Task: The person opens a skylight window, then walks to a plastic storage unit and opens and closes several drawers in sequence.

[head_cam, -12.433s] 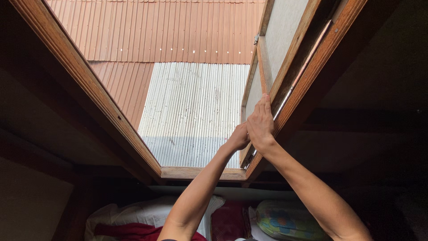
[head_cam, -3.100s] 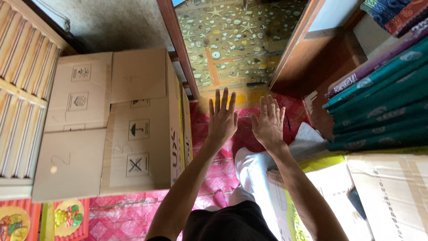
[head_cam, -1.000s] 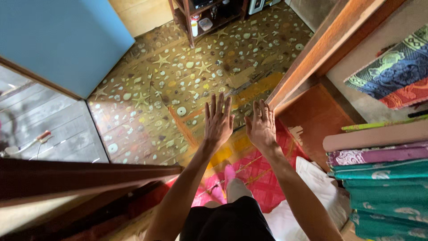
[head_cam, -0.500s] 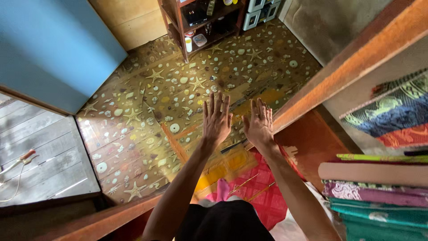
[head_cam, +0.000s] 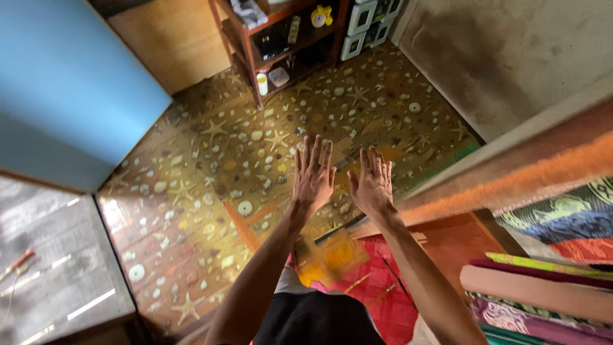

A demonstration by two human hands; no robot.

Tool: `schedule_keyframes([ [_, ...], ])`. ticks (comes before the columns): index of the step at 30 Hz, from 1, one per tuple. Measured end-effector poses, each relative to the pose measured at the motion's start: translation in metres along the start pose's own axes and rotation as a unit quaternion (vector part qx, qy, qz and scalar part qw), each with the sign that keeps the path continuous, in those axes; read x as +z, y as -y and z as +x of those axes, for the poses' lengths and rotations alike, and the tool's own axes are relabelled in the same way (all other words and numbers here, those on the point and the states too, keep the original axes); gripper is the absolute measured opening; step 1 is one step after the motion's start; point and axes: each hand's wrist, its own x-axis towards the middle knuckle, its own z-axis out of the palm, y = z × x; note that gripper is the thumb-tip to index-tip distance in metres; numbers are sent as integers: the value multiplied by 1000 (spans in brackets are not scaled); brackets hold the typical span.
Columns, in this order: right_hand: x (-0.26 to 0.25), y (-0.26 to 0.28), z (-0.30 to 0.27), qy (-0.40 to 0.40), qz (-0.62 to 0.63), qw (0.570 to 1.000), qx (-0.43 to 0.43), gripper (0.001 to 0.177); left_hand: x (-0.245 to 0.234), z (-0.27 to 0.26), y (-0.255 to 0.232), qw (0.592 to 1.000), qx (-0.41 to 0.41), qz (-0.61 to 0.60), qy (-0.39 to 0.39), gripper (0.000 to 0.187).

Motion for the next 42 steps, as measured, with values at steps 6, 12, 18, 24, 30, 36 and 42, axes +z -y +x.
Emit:
schedule_keyframes([
  [6, 4, 6, 58, -34, 13, 999, 32, 69, 5, 69, 30, 999, 42, -27, 0, 69],
  [12, 12, 7, 116, -61, 21, 996, 65, 69, 26, 136, 71, 997, 80, -4, 5, 68],
  [18, 20, 7, 162, -84, 31, 991, 102, 69, 43, 180, 102, 991, 128, -34, -21, 71],
  [24, 26, -2, 193, -79, 18, 988, 131, 68, 47, 212, 110, 989, 138, -54, -2, 69],
  [30, 32, -17, 235, -85, 25, 984, 152, 69, 58, 256, 118, 987, 156, -46, -17, 68],
  [36, 19, -39, 288, -67, 64, 984, 154, 74, 68, 313, 117, 991, 129, -30, 26, 69],
  [42, 29, -76, 329, -61, 41, 986, 151, 74, 89, 368, 108, 989, 109, -23, 99, 70],
])
